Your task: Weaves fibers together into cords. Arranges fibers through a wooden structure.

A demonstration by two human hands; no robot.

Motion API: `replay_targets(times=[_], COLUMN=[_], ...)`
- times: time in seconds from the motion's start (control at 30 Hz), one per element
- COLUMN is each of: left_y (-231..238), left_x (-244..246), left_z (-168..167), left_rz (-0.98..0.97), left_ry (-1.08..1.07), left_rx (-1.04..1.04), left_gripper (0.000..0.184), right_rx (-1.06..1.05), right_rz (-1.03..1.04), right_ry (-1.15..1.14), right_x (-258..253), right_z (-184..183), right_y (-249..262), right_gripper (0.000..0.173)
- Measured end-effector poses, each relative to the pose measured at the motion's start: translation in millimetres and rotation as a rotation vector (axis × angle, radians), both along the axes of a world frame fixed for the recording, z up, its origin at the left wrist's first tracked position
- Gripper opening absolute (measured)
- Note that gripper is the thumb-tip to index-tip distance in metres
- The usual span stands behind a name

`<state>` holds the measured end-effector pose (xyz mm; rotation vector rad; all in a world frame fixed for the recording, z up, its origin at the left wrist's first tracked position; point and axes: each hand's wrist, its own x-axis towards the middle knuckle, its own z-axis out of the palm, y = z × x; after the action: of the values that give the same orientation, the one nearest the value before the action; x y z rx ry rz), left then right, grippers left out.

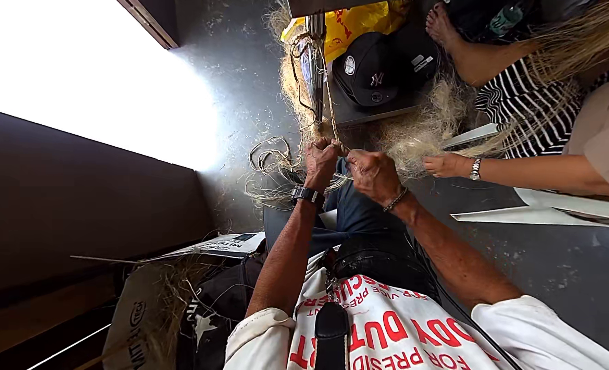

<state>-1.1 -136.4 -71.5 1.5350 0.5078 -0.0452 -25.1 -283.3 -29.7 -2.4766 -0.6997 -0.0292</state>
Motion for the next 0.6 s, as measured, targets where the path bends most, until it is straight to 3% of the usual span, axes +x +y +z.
replay_targets(times=[0.17,0.23,0.33,0.43,0.5,0.6], left_y=[-2.6,1.9,18.5,36.1,43.0,45.5], left_x=[-5.3,-11.9,-20.7,-25.8,-27.2,-28.7], left_z=[8.0,9.4,9.8,14.2,15.6,14.8], left_rz=[0.043,0.026,-0.03,-0.057,-0.052,-0.042], left_ry=[0.046,0.007,-0.05,-0.074,-0.093,-0.128], left_rx=[-0.294,-0.462,-0.614,-0.599,-0.579,-0.562], left_gripper=[0.015,0.014,0.016,0.018,0.019,0.019], right_rx=[0.161,0.293,0.38,0.297,0.161,-0.213], right_rz=[0.276,0.26,0.005,-0.342,-0.568,-0.898], right_ry=[0.129,0.315,0.533,0.69,0.833,0.928], right_x=[-13.6,-14.6,-14.0,-29.5,-55.6,-84.1], right_z=[-38.0,-45.1,-64.1,-104.2,-123.3,-132.1], right_y=[-18.5,-43.3,-110.0,-203.8,-262.4,-317.8], right_gripper=[0.013,0.015,0.014,0.018,0.02,0.033])
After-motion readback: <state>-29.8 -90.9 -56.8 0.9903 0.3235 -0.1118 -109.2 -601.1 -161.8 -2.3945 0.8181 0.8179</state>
